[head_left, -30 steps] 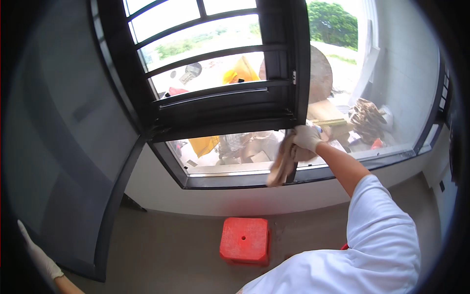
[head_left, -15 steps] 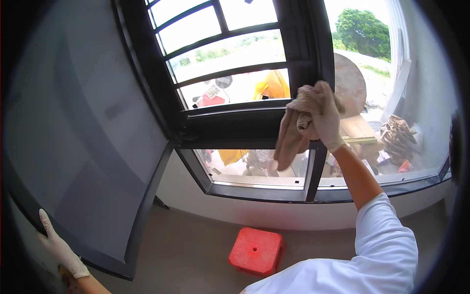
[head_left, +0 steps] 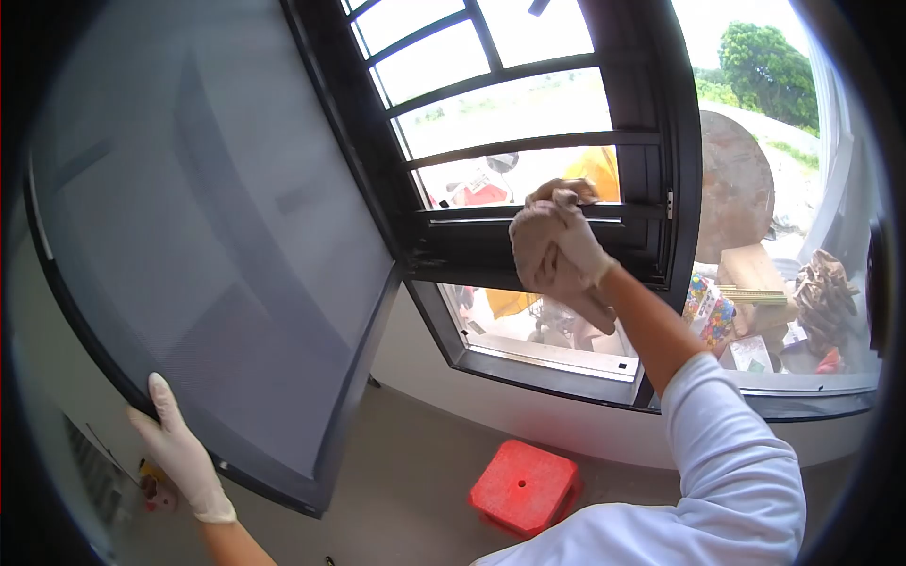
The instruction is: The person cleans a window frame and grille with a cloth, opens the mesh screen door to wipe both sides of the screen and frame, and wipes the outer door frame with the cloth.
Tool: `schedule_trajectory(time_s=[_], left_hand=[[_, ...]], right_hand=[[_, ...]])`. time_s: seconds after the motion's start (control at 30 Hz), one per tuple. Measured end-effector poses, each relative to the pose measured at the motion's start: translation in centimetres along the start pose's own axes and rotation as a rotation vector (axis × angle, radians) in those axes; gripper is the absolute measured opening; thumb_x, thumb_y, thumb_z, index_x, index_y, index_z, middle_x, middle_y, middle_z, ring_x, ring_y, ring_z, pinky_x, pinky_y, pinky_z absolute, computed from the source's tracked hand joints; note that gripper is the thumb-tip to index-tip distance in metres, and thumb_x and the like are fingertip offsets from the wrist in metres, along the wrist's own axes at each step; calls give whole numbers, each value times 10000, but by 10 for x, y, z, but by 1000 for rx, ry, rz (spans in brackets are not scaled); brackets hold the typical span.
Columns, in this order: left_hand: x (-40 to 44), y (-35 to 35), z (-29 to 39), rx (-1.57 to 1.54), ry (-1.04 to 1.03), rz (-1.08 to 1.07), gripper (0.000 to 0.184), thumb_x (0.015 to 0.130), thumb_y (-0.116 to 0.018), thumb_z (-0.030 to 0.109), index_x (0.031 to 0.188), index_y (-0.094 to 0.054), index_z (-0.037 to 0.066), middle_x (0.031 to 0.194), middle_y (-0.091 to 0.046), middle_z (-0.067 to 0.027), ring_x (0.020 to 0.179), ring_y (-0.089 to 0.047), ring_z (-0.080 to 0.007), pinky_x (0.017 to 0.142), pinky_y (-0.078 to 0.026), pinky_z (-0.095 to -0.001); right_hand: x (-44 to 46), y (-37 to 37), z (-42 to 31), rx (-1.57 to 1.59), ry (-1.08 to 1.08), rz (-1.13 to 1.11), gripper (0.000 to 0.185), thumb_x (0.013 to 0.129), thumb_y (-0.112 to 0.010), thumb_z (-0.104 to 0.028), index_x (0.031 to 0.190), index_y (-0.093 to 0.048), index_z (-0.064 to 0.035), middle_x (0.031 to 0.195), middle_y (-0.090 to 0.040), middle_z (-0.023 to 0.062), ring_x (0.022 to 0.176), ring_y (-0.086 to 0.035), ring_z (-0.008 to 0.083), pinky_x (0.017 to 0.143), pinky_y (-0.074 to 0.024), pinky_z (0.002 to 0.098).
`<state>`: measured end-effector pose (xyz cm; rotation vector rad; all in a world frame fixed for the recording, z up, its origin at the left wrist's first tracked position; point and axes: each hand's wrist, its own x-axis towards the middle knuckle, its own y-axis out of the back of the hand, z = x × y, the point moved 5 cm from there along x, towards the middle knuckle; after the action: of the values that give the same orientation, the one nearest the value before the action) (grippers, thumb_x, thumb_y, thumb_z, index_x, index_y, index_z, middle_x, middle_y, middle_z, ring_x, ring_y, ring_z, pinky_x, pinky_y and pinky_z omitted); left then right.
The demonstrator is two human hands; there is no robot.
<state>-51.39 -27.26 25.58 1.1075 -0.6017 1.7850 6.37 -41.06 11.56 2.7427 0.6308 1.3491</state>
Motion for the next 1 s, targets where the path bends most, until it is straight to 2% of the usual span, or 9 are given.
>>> schedule_trajectory(time_s=[0.1,0.23,0.27,0.37,0.43,0.53,0.7,0.83,1.0], left_hand=[[-30,0,51,-13,-100,-131,516,975,-442,299,1275,-326,-104,1216,-480,-218,1108,-503,-272,966,-388,-352],[-66,-14,99,-12,-137,-452,687,954,-477,295,1378,-120,-113,1381,-282,-286,1293,-310,-340,1078,-230,-390],[-73,-21,124,-107,-268,-353,689,876,-590,310,1293,-218,-92,1170,-439,-258,1068,-486,-336,933,-379,-403],[-95,-58,171,-292,-409,-543,747,855,-616,176,1366,-134,-76,1264,-366,-201,1133,-429,-266,971,-355,-364],[-109,-85,216,-548,-443,-530,764,813,-640,102,1356,-144,-103,1262,-335,-204,1097,-435,-227,853,-439,-323],[-137,-123,274,-604,-700,-299,718,710,-647,5,1268,-217,-132,1307,-273,-316,1203,-312,-484,1026,-239,-494],[-174,-199,344,-584,-690,-287,754,734,-689,127,1227,-222,-201,1292,-225,-422,1215,-279,-537,1018,-245,-560],[-192,-249,380,-492,-679,-187,733,776,-669,215,1200,-260,-220,1309,-217,-424,1222,-280,-537,1023,-262,-546],[-202,-286,406,-391,-674,-141,773,835,-568,453,1154,-349,-216,1291,-273,-421,1221,-303,-522,1028,-279,-546]], right_hand=[[-62,-6,-6,441,-54,-14,285,899,-475,-138,1113,-588,13,1039,-620,67,1005,-550,152,921,-409,276],[-167,3,-5,1073,-483,-30,404,945,-415,-302,1195,-528,-6,1114,-599,115,965,-599,177,821,-506,294],[-196,-2,30,1307,-632,-55,425,947,-409,-330,1228,-501,-25,1151,-586,117,1031,-575,211,915,-466,330],[-230,52,-19,-488,-34,-162,377,842,-549,-284,1155,-550,-74,1013,-614,68,1052,-535,183,965,-385,332],[-240,94,-53,-174,-341,82,330,819,-572,-313,1054,-545,-83,878,-601,62,885,-565,206,851,-431,349],[-274,127,-67,725,-556,427,292,872,-513,-325,1025,-513,-76,815,-575,70,750,-574,215,726,-479,350],[-285,182,-157,1103,-432,617,256,956,-426,-231,1135,-442,-48,866,-545,75,754,-556,181,678,-498,285],[-335,251,-132,105,-358,296,242,914,-501,-147,1137,-444,-73,850,-586,120,748,-611,228,654,-541,349],[-359,286,-125,797,-663,450,271,891,-549,-137,1129,-498,-18,811,-597,78,741,-596,154,640,-516,274]])
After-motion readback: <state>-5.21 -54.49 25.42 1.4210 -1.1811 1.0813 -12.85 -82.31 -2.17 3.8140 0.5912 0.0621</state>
